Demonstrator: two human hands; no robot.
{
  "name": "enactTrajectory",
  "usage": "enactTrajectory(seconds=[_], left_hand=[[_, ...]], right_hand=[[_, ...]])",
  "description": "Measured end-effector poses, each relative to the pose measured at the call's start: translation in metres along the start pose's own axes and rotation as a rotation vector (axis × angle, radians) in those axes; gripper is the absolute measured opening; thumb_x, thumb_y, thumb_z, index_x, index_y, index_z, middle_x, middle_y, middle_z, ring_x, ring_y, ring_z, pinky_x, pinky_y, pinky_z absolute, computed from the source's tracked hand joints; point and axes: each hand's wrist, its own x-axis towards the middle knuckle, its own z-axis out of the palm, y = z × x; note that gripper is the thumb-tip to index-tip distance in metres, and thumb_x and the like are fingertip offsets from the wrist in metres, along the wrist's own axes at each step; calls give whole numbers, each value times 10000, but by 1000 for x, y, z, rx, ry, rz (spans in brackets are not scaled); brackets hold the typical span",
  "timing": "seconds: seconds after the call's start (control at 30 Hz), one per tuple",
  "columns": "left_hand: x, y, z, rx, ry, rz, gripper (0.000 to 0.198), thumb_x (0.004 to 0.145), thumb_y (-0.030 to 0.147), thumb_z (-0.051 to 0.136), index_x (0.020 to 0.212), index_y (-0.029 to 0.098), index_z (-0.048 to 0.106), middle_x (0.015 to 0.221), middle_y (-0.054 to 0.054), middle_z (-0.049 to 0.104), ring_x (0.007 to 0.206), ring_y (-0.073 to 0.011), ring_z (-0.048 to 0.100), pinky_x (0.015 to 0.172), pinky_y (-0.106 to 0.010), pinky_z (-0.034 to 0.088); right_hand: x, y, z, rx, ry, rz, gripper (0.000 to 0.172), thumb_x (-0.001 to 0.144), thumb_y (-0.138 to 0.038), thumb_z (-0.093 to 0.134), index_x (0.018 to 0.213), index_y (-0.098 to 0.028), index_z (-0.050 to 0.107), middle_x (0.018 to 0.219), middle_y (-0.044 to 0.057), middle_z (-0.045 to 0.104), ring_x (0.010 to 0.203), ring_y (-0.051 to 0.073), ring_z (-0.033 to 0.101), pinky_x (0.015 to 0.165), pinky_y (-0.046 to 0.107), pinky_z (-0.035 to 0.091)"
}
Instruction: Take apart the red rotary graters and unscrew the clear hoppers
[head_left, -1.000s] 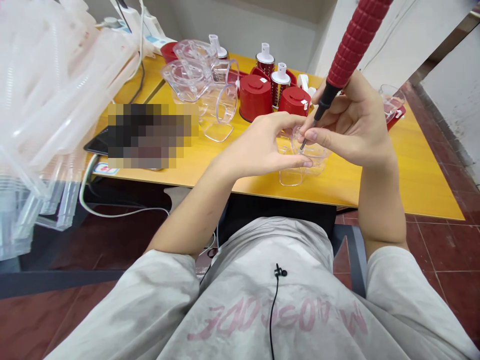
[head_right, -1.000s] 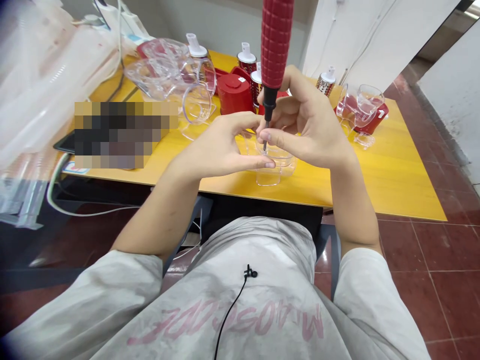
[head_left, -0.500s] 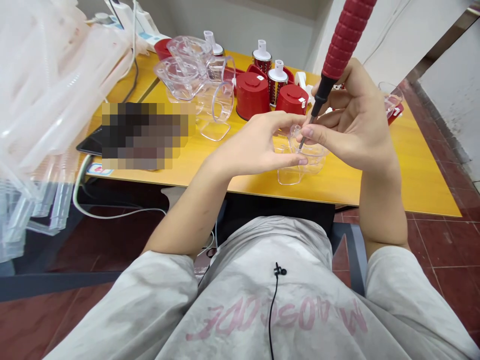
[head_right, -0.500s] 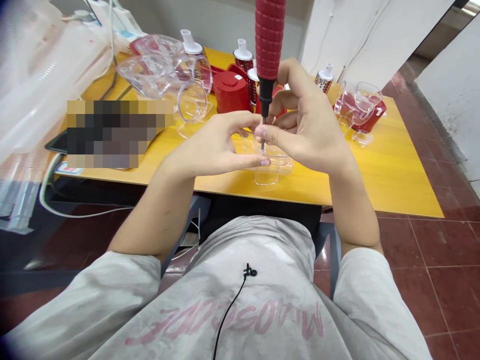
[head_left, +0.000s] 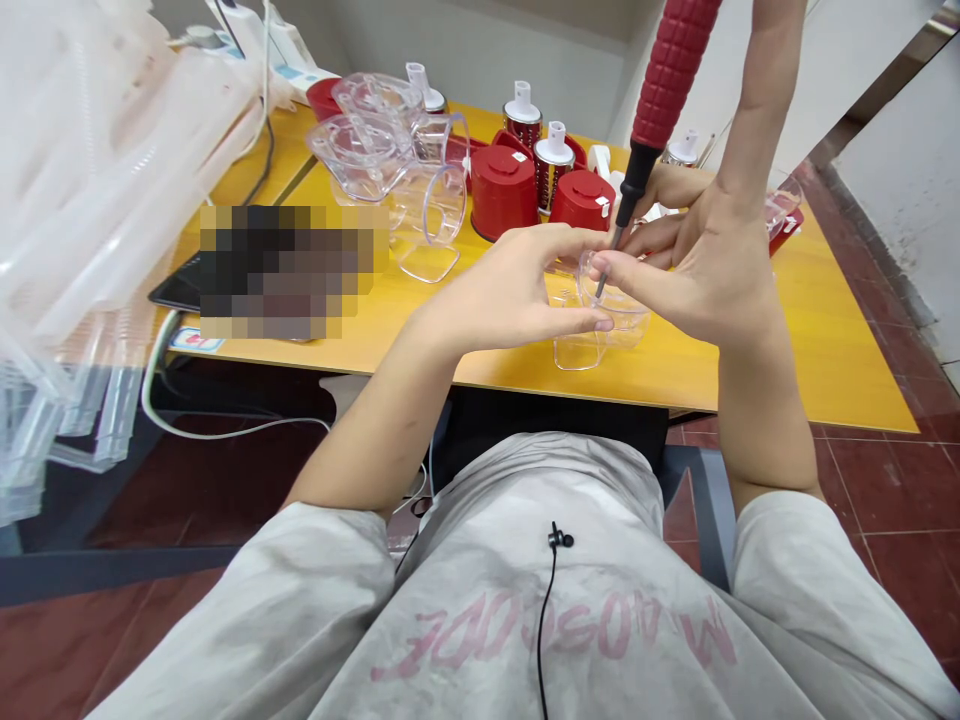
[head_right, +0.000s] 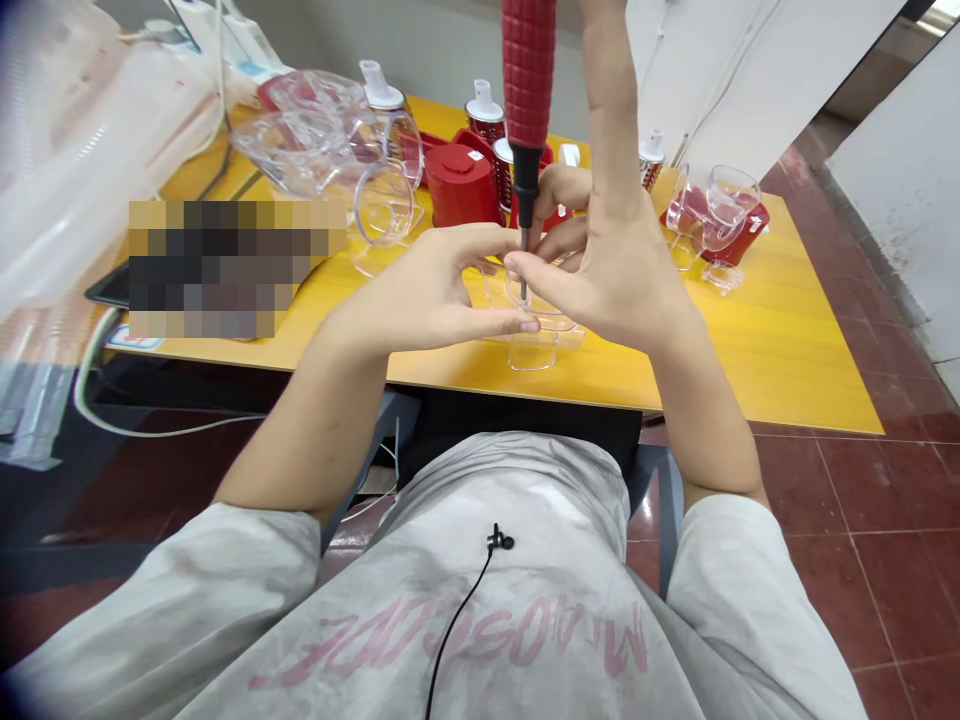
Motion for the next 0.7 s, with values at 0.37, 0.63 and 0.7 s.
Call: enactTrajectory(seconds=[0.37,0.63,0.7], left_hand=[[-1,2,1,2,-2,15,561,851,549,1010,1298,234,887,1352,-115,903,1287,-366,834,1226,-523,672],[-1,-4,2,-2,5,-4,733,836,604,1028,1451,234,880,1440,-135,888,1348,-388,829,1268,-562,664],[-2,-3,2,-5,0,-2,737,843,581,1022,1471,224,874,1472,-142,882,1358,-388,829,1270,-561,663]], right_hand=[[1,-9,-3,-238,78,-208,1211,937,-394,1002,1832,-478,190,1204,-59,834,927,195,863,693,303,716],[8,-34,6,-131,301,-175,1267,928,-529,1029,1838,-401,158,1379,29,864,1194,319,902,1037,439,848],[10,-40,7,-142,312,-140,1253,905,-500,1044,1827,-396,201,1348,24,864,1223,325,911,992,383,855]])
